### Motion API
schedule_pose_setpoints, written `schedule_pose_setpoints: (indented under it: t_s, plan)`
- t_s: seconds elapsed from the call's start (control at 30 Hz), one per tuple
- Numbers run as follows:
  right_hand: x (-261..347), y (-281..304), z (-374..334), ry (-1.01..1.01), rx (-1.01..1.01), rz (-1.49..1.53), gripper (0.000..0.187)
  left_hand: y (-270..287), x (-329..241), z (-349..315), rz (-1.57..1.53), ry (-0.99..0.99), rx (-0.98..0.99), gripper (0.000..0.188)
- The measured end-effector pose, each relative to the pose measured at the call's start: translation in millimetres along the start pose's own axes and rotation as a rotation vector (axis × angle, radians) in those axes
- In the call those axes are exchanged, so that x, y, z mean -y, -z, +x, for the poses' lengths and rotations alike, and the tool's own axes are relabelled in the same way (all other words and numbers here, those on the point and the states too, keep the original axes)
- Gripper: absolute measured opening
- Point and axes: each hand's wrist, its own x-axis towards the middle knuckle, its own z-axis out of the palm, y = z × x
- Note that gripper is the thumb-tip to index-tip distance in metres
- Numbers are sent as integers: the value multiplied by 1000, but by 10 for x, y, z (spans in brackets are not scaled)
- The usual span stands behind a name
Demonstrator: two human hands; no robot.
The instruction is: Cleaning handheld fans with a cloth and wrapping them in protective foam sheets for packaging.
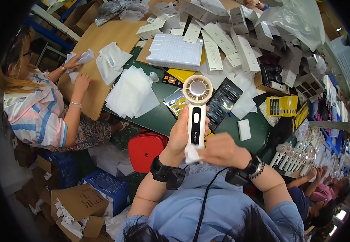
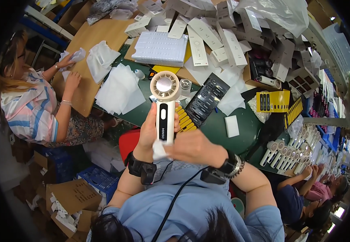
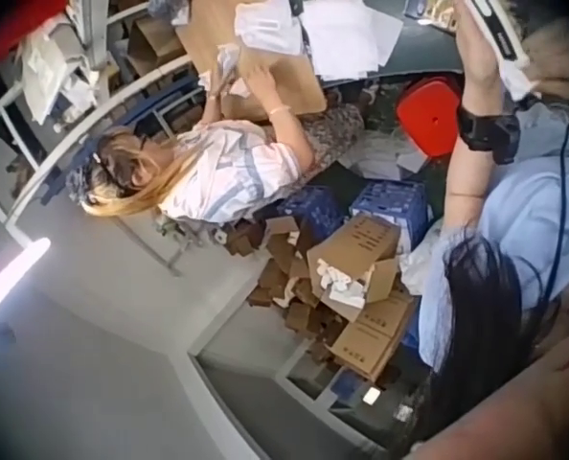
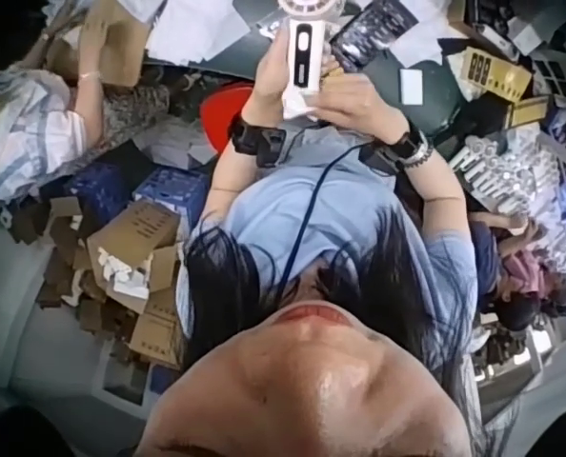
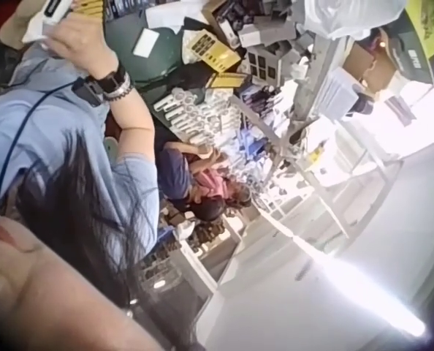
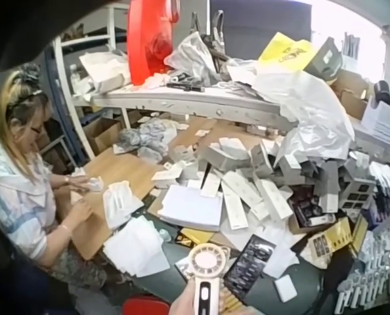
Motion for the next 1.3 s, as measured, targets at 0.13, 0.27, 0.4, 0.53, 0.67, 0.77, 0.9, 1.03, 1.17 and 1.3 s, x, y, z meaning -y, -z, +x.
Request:
schedule_pose_setpoints:
  t_s: [0.13,0.27,0.4,0.53,0.67,0.77,0.9,1.03,1.17,1.3]
  plan:
    - [98,101,-102,-101,21,253,16,-4,2,-12,-17,-11,117,55]
    - [-68,333,148,-255,-216,103,16,-109,-22,-64,23,15,75,55]
    - [-215,272,244,-150,-187,-56,20,-158,-43,-81,183,14,4,51]
    - [-24,33,66,-18,-120,2,23,-47,-36,-76,248,-46,-6,45]
    - [-107,170,141,-37,-116,-18,23,-269,-30,-111,216,-75,-100,41]
    - [-38,119,116,-41,-112,-29,23,-230,-38,-127,236,-82,-117,40]
    - [-20,112,54,-47,-87,-15,24,-209,-7,-103,253,-63,-82,42]
    - [42,100,-4,-39,-67,-9,24,-173,-17,-93,176,-50,-78,46]
    - [97,88,-115,-24,-66,116,20,-94,-22,-95,177,-41,35,52]
    - [-64,354,69,-240,-292,60,20,-185,-35,-94,199,-40,-14,56]
